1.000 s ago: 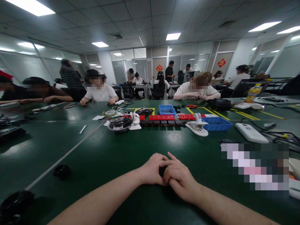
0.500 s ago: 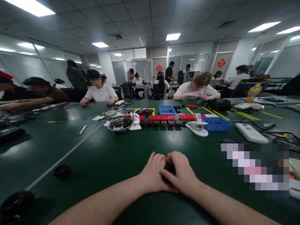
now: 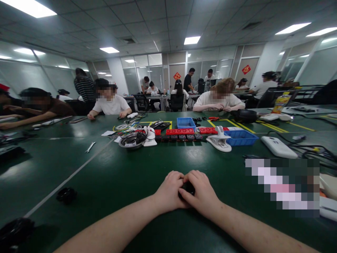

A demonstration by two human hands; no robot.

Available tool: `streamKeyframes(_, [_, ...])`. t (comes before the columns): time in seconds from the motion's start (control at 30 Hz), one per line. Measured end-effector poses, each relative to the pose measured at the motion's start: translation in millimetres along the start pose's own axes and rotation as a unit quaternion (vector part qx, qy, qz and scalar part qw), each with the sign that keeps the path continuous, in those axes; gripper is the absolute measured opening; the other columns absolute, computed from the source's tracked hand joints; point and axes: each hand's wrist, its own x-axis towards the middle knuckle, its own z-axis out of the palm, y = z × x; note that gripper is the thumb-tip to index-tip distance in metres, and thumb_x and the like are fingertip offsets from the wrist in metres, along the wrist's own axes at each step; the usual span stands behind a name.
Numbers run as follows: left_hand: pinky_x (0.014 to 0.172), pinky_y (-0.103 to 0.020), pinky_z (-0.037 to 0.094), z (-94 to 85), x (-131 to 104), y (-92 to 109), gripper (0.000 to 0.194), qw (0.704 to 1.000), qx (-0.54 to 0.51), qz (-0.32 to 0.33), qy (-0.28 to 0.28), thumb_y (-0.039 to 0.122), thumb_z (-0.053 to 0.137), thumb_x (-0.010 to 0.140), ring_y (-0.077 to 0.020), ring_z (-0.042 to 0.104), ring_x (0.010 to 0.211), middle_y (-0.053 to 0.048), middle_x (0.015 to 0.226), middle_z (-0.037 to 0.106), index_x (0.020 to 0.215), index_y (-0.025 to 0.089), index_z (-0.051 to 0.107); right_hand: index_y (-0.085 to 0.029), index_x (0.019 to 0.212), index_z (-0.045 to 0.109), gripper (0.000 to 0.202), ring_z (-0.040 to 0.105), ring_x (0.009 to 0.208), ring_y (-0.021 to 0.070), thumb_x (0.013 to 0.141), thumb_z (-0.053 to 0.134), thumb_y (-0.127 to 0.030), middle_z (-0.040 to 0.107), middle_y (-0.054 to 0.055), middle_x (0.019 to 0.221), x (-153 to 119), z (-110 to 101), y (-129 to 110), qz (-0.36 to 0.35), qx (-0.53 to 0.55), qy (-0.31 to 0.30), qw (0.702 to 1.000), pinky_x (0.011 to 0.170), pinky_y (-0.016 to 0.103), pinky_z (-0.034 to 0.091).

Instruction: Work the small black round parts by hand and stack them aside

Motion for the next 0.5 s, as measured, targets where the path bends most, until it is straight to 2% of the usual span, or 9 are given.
streamKeyframes(0.1, [0.083,-0.034,0.042,-2.6,2,-7,0.040,0.999,-0.021,0.037,-0.022,0.034,0.072,0.054,-0.0225,0.047,0.093,-0.005,0.097,0.052,0.088,0.018,0.058,-0.018,0.077,0.051,0.009,0.047,0.078,0.0184,0.068,0.051,-0.016,0.053,0.004,0.079,-1,-3,0,-0.065,0.055,0.001,0.996,0.072,0.035,0.038])
streamKeyframes(0.2, [0.085,-0.033,0.040,-2.8,4,-15,0.034,0.997,-0.030,0.063,-0.040,0.029,0.072,0.054,-0.0216,0.047,0.095,-0.003,0.098,0.052,0.084,0.019,0.060,-0.019,0.075,0.052,0.016,0.049,0.080,0.0173,0.065,0.043,-0.009,0.055,0.003,0.078,-3,-5,-3,-0.140,0.103,0.004,0.985,0.074,0.035,0.039])
streamKeyframes(0.3, [0.087,-0.033,0.039,-2.5,4,-20,0.036,0.995,-0.033,0.084,-0.053,0.026,0.073,0.053,-0.0217,0.046,0.099,-0.002,0.102,0.052,0.087,0.021,0.061,-0.020,0.069,0.050,0.020,0.051,0.077,0.0153,0.062,0.039,-0.005,0.056,0.000,0.070,-6,-5,-6,-0.196,0.133,-0.005,0.972,0.083,0.037,0.037])
streamKeyframes(0.4, [0.089,-0.034,0.037,-2.9,4,-22,0.030,0.993,-0.027,0.094,-0.063,0.026,0.074,0.054,-0.0224,0.046,0.101,-0.001,0.105,0.052,0.082,0.021,0.063,-0.020,0.064,0.049,0.021,0.055,0.071,0.0122,0.062,0.037,-0.004,0.056,-0.003,0.063,-8,-5,-7,-0.218,0.151,0.002,0.964,0.094,0.038,0.032])
streamKeyframes(0.5, [0.091,-0.035,0.036,-2.6,4,-22,0.024,0.992,-0.017,0.106,-0.068,0.029,0.073,0.057,-0.0226,0.045,0.103,-0.001,0.108,0.051,0.078,0.021,0.062,-0.020,0.062,0.050,0.021,0.057,0.068,0.0103,0.064,0.037,-0.004,0.058,-0.003,0.065,-10,-4,-6,-0.216,0.160,0.019,0.963,0.100,0.039,0.027])
